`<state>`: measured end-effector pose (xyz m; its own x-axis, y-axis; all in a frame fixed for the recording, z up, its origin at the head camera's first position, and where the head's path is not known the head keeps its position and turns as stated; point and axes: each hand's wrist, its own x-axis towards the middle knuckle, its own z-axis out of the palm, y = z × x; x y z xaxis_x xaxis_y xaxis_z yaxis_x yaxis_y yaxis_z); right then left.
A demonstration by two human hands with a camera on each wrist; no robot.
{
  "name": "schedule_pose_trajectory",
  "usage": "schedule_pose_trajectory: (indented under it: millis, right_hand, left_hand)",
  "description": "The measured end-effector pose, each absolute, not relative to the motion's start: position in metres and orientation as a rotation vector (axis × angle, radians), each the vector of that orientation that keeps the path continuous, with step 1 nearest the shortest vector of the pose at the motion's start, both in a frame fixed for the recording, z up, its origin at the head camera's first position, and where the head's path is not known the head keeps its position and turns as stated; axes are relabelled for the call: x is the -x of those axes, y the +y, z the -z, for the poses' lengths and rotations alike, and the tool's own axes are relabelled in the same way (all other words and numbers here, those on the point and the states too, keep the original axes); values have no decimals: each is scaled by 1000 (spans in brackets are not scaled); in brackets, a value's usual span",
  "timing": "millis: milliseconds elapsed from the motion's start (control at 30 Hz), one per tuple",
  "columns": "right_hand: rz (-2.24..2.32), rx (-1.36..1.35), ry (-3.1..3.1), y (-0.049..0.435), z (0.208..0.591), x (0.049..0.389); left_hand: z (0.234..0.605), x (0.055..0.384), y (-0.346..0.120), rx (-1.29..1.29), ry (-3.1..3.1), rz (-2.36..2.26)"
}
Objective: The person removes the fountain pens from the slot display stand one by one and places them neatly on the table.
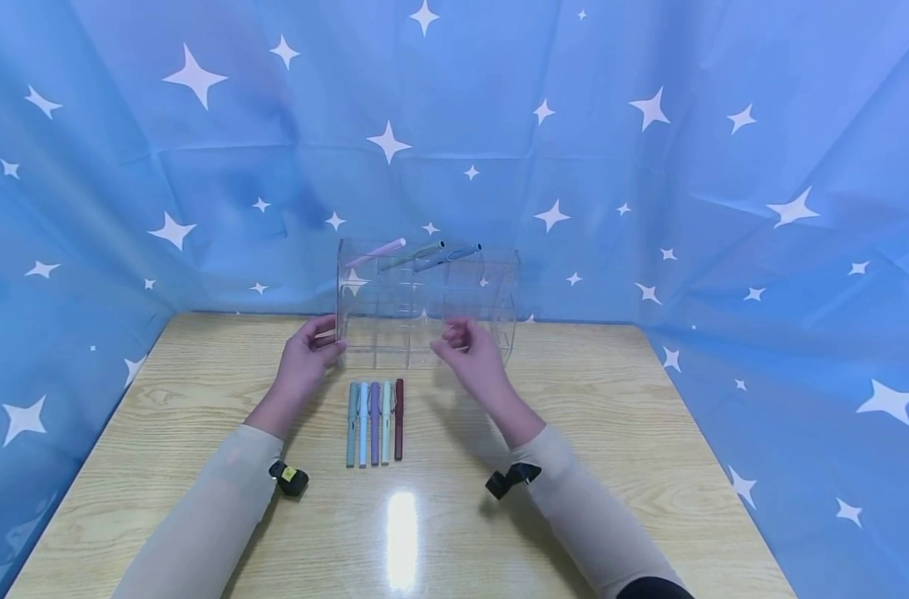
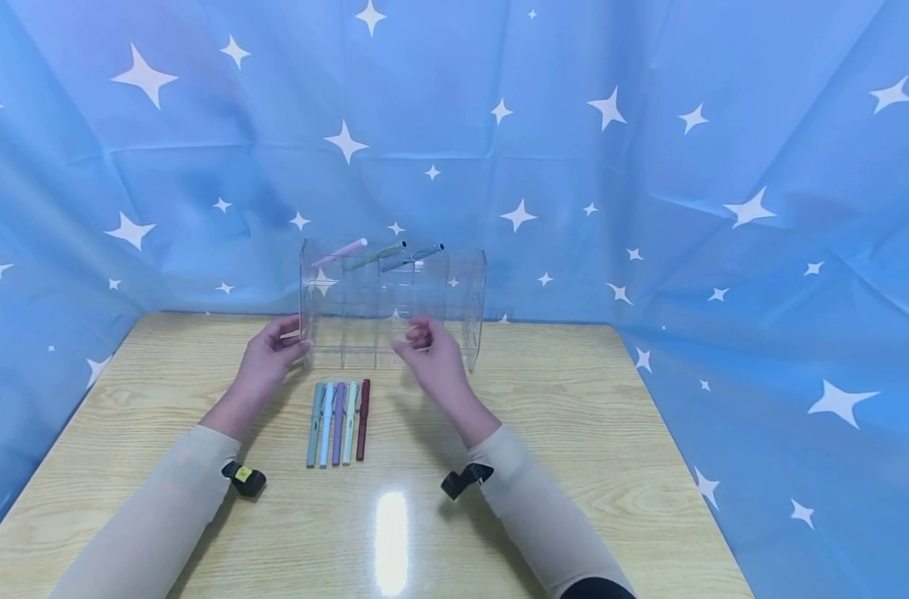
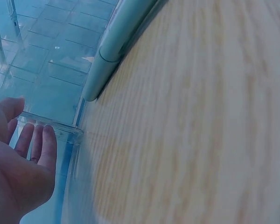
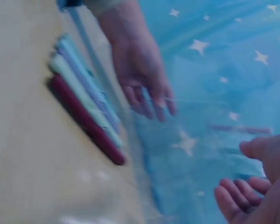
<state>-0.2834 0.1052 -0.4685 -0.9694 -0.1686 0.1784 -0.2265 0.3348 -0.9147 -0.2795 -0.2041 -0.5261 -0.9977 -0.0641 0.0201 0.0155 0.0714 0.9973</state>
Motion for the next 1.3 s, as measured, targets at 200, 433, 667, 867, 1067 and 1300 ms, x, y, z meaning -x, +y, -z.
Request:
schedule_pose_trajectory:
  millis: [200,433,667,867,1067,1300]
  right_hand:
    - [-1806,-363,-2287,116,444,306]
    - [-1840,-312,-2152,115,419,327]
    - [-1844,-256,-2162,109,405,350]
    - [-1958,-222,-2201,102,402,365]
    - [-2053,-248,-2192,97,405,373]
    - [-2076,-317,-2199,93,405,379]
  left_hand:
    - [527,280,-204,-51,-2259,2081]
    - [529,280,-205,-50,-2259,2082]
    - [528,281,-205,-59,-2253,2084]
    - [529,280,-204,-53,-2241,2104]
    - [529,280,-204,-35,-2227,2114]
    - [530,280,-205,-37,-2241,2107]
